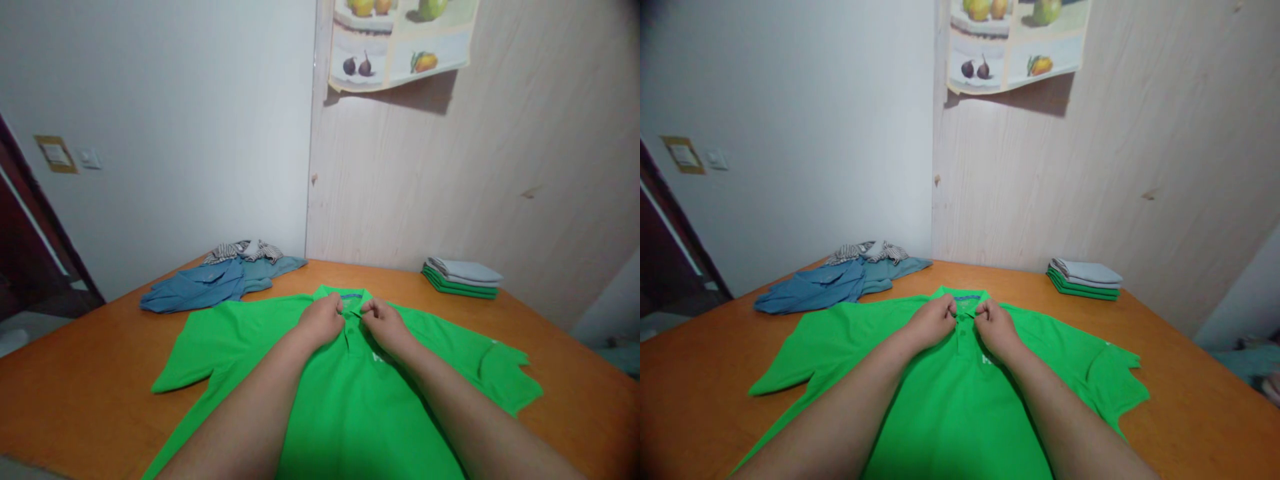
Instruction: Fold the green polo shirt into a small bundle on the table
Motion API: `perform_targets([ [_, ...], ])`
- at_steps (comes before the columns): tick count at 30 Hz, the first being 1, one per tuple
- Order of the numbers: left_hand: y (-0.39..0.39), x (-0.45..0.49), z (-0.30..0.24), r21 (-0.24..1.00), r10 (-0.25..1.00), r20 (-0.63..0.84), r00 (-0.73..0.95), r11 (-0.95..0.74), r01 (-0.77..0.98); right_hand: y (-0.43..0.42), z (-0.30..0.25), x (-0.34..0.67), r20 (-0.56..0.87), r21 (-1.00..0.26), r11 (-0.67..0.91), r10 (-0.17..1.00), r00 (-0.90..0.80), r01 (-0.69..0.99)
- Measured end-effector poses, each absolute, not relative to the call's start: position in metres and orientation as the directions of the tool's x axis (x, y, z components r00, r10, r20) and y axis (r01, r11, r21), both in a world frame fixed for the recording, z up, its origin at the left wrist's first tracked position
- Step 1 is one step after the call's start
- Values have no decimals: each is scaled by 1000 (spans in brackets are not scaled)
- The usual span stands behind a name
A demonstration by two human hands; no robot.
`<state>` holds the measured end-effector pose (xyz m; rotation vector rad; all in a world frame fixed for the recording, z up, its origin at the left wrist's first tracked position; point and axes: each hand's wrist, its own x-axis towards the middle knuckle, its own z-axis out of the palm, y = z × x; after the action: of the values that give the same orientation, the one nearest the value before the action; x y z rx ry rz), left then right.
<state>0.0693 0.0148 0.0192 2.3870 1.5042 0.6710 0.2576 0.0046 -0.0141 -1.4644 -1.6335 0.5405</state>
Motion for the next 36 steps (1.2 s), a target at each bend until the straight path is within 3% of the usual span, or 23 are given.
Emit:
perform_targets([
  [2, 15, 67, 24, 408, 914, 232, 332, -402, 820, 4, -13, 263, 342, -648, 240, 940, -5, 723],
  [7, 11, 65, 28, 281, 920, 130, 369, -391, 876, -7, -2, 260, 253, -333, 267, 949, -188, 904],
  [12, 8, 65, 29, 137, 935, 157, 318, -340, 930, -16, 9, 253, 213, -131, 168, 967, -138, 977],
  [15, 8, 65, 28, 153, 932, 165, 324, -348, 925, -18, 11, 252, 212, -121, 135, 971, -107, 983],
  [19, 10, 65, 27, 209, 914, 180, 362, -396, 894, -21, 12, 247, 274, -203, 214, 949, -154, 956],
  [24, 12, 64, 25, 268, 919, 202, 339, -385, 883, -27, 12, 237, 208, -212, 297, 945, -254, 931],
  [32, 15, 62, 18, 187, 904, 318, 286, -356, 916, -25, 7, 237, 247, -245, 314, 935, -254, 917],
  [36, 16, 60, 17, 185, 930, 335, 152, -223, 957, -25, 8, 237, 243, -244, 309, 937, -251, 919],
])
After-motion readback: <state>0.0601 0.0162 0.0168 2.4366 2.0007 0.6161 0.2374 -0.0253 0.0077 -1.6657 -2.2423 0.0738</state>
